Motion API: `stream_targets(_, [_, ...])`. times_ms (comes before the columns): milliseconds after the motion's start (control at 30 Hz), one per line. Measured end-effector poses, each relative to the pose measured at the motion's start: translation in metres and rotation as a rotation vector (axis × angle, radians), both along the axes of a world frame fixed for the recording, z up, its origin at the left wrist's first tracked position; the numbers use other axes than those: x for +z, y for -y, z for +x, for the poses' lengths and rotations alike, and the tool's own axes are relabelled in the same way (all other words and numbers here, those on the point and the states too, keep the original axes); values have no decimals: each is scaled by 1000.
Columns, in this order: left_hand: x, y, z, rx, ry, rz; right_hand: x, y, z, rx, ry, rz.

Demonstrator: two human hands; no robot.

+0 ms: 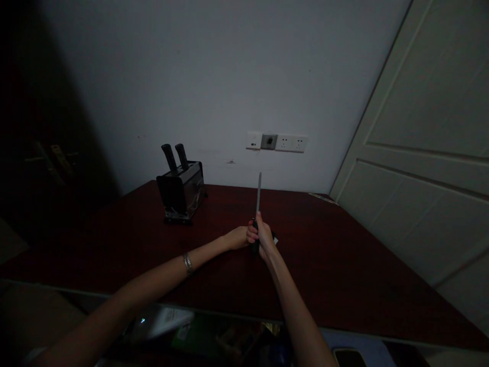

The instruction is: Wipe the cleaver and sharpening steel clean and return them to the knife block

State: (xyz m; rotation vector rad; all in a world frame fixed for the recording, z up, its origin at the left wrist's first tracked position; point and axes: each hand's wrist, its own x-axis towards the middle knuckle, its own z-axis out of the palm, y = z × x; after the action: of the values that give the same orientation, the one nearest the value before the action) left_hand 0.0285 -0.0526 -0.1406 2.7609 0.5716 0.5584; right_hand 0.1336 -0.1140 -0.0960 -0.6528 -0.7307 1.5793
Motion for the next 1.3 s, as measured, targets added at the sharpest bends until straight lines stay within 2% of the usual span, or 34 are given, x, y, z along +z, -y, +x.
stream_targets(167, [8, -5, -7, 266, 335, -257, 2, 1, 2, 27, -6, -34])
stream_targets(267, [16, -22, -24, 454, 489, -240, 1, 0, 2, 46, -17, -62])
stream_targets(400, [34, -57, -59, 739, 722, -216, -1, -1, 0, 65, -9, -143])
stream_targets(467, [46, -69, -75, 812, 803, -191, -2, -2, 0, 82, -6, -184])
stream_targets(533, [58, -74, -85, 830, 851, -159, -2, -2, 0, 107, -12, -211])
stream_targets(633, [75, -69, -87, 785, 861, -98, -4, -1, 0, 143, -10, -213])
stream_targets(733, [85, -54, -77, 692, 818, -41, -5, 0, -1, 158, 23, -188])
stream_targets(933, [85, -25, -54, 256, 556, 149, -2, 4, -7, 176, 75, -154])
stream_targets(1100, [82, -8, -48, 65, 431, 118, 0, 6, -7, 165, 91, -117])
stream_targets(1300, [94, -5, -50, -78, 348, -20, 2, 6, -5, 184, 56, -93])
